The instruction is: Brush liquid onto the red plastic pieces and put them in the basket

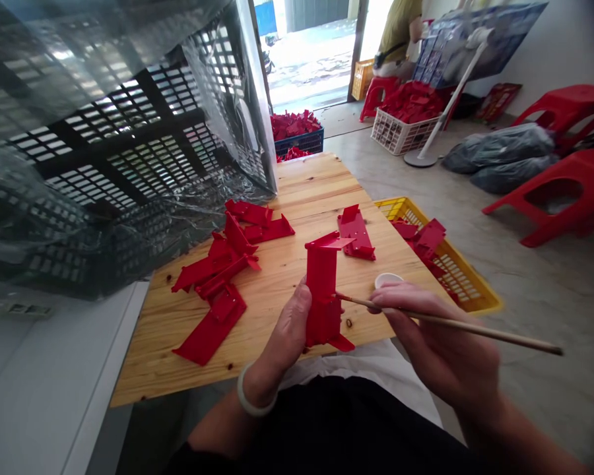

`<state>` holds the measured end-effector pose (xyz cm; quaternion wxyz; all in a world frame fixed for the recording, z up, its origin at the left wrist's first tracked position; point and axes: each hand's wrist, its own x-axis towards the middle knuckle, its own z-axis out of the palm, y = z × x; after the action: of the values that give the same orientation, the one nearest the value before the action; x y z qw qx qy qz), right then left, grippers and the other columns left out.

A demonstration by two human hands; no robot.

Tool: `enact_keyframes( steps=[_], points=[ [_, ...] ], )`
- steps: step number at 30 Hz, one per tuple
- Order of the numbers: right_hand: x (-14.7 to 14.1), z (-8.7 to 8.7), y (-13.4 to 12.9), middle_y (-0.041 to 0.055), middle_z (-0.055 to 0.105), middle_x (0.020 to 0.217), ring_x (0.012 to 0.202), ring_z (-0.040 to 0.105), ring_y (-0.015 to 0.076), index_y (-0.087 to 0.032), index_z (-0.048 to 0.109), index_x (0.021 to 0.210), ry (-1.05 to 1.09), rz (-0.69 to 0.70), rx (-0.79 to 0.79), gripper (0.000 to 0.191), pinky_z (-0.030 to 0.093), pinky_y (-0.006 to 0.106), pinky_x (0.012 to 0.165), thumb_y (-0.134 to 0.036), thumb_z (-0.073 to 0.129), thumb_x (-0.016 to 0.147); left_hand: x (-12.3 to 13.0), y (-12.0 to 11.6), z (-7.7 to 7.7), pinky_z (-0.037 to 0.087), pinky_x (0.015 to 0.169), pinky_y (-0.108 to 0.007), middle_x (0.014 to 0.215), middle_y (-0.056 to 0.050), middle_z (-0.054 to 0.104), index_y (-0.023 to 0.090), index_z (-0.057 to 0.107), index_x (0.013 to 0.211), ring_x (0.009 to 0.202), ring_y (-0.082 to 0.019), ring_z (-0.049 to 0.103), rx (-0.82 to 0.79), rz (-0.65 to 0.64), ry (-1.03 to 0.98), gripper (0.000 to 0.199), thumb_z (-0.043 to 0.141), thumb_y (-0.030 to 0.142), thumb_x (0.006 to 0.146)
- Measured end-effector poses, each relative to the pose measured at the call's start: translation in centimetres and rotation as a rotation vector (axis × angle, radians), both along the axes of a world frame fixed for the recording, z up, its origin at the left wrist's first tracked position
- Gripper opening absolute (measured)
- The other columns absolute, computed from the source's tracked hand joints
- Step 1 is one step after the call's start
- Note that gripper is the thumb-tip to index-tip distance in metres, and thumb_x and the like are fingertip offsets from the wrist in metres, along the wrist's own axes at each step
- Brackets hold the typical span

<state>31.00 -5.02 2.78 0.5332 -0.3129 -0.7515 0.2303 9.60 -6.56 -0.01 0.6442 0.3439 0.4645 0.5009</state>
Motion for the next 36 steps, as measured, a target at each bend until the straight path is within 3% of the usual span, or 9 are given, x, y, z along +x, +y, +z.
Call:
enact_keyframes(
  steps=[6,13,20,27,36],
  points=[
    [-0.2,-0.2,0.1,0.0039,0.079,0.112,0.103,0.076,0.0245,-0.029,0.07,0.13,-0.058,0.051,-0.055,0.037,0.058,0.043,0.101,-0.007,0.066,0.101,-0.3,0.0,-0.9,0.063,0.089,-0.039,0.122,-0.018,0.081,0.013,0.075,0.133,0.099,-0.031,0.08,0.045,0.013,-0.012,0.068,0.064,0.071,0.099],
    [-0.5,-0.1,0.5,0.0032,0.078,0.108,0.103,0.075,0.023,-0.028,0.069,0.13,-0.056,-0.005,-0.006,0.037,0.057,0.038,0.099,-0.004,0.065,0.101,-0.1,0.1,-0.6,0.064,0.085,-0.04,0.117,-0.019,0.082,0.012,0.07,0.139,0.098,-0.032,0.08,0.016,-0.013,-0.05,0.079,0.067,0.077,0.094],
    [0.0,-0.6,0.8,0.0024,0.077,0.104,0.093,0.074,0.0208,-0.029,0.071,0.123,-0.032,-0.028,-0.092,0.024,0.057,0.037,0.088,-0.013,0.065,0.105,-0.5,0.2,-0.9,0.064,0.093,-0.043,0.119,-0.019,0.083,0.012,0.075,0.133,0.11,-0.037,0.079,-0.028,0.001,-0.097,0.069,0.067,0.07,0.098],
    [-0.7,-0.3,0.9,0.0027,0.078,0.099,0.087,0.077,0.0189,-0.027,0.076,0.111,0.238,-0.09,-0.355,0.011,0.064,0.031,0.08,-0.026,0.066,0.108,-0.5,0.6,-1.2,0.067,0.079,-0.044,0.114,-0.025,0.082,0.006,0.08,0.12,0.087,-0.032,0.08,-0.112,-0.146,-0.246,0.087,0.052,0.085,0.097],
    [-0.8,0.0,0.8,0.0038,0.078,0.092,0.085,0.076,0.0196,-0.025,0.077,0.107,0.297,-0.066,-0.427,0.013,0.065,0.032,0.079,-0.033,0.067,0.108,-1.2,1.1,-1.3,0.066,0.086,-0.042,0.12,-0.025,0.08,0.006,0.08,0.119,0.098,-0.032,0.08,-0.107,-0.297,-0.419,0.084,0.04,0.078,0.105]
  ],
)
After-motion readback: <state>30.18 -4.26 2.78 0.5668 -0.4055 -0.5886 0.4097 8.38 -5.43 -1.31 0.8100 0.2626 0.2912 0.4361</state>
